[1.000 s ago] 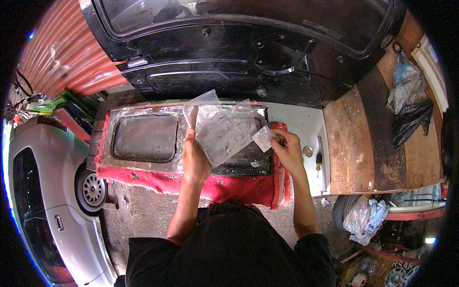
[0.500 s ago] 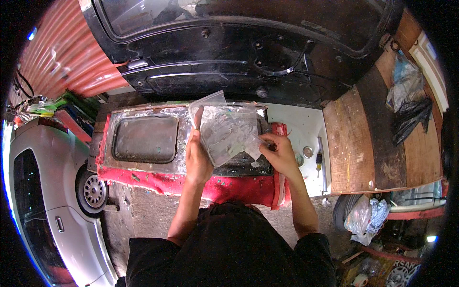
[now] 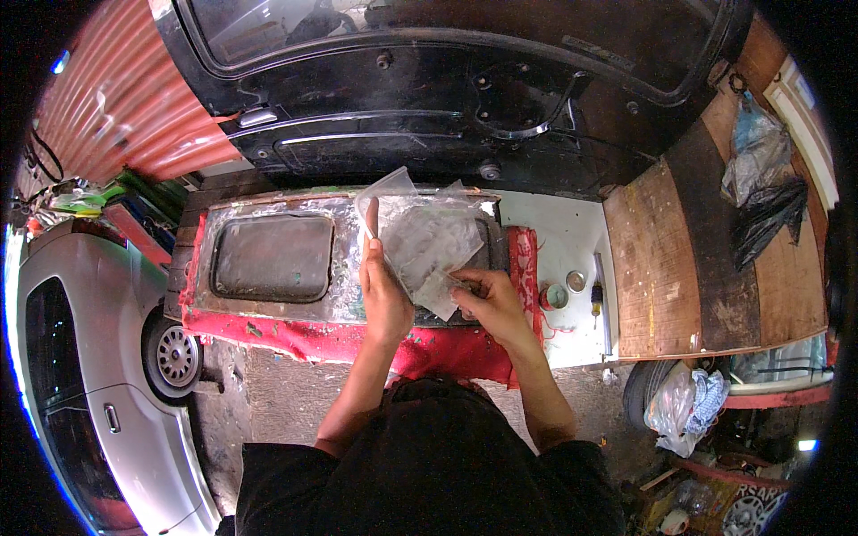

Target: The person applies a white paste to a car trunk lid using a plastic scraper, spreading it over a masked area. They then pour a green liquid from a can into a plastic container and continue applying the mixture to the surface.

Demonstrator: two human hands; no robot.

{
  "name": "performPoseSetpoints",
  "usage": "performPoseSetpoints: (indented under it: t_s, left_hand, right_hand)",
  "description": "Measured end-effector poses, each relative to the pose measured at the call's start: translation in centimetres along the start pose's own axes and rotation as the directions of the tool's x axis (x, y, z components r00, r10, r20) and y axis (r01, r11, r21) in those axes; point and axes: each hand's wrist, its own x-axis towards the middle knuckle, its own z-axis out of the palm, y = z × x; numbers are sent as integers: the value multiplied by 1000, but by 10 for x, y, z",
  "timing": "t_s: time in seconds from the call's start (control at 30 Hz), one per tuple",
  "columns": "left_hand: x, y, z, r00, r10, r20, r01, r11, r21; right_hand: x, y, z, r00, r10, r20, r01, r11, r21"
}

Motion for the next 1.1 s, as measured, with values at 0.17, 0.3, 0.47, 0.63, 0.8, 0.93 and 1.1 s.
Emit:
performPoseSetpoints:
  t_s: [0.17, 0.3, 0.47, 0.63, 0.8, 0.93, 1.1]
  left_hand:
    - [-6, 6, 1, 993, -105, 54, 113, 981, -157]
    - [-6, 3, 0, 992, -95, 84, 115, 954, -276]
    - [-6, 4, -1, 988, -143, 66, 156, 940, -302]
    - [-7, 10, -2, 981, -170, 95, 191, 931, -312]
    - [-3, 11, -11, 961, -212, 176, 257, 920, -296]
    - [-3, 15, -6, 962, -219, 160, 258, 920, -295]
    - [-2, 16, -6, 965, -226, 130, 254, 925, -282]
  right_hand:
    - [-4, -1, -7, 991, 134, 8, -126, 905, 405]
    - [-5, -7, -24, 978, 24, -207, 45, 946, 322]
    - [0, -13, -40, 880, -356, -315, 266, 918, -293]
    - [-3, -11, -51, 902, -246, -356, 161, 954, -253]
    - [8, -9, -51, 855, -385, -347, 313, 917, -245]
    - [7, -16, -50, 867, -380, -323, 285, 909, -306]
    - [3, -12, -41, 880, -372, -295, 316, 923, -221]
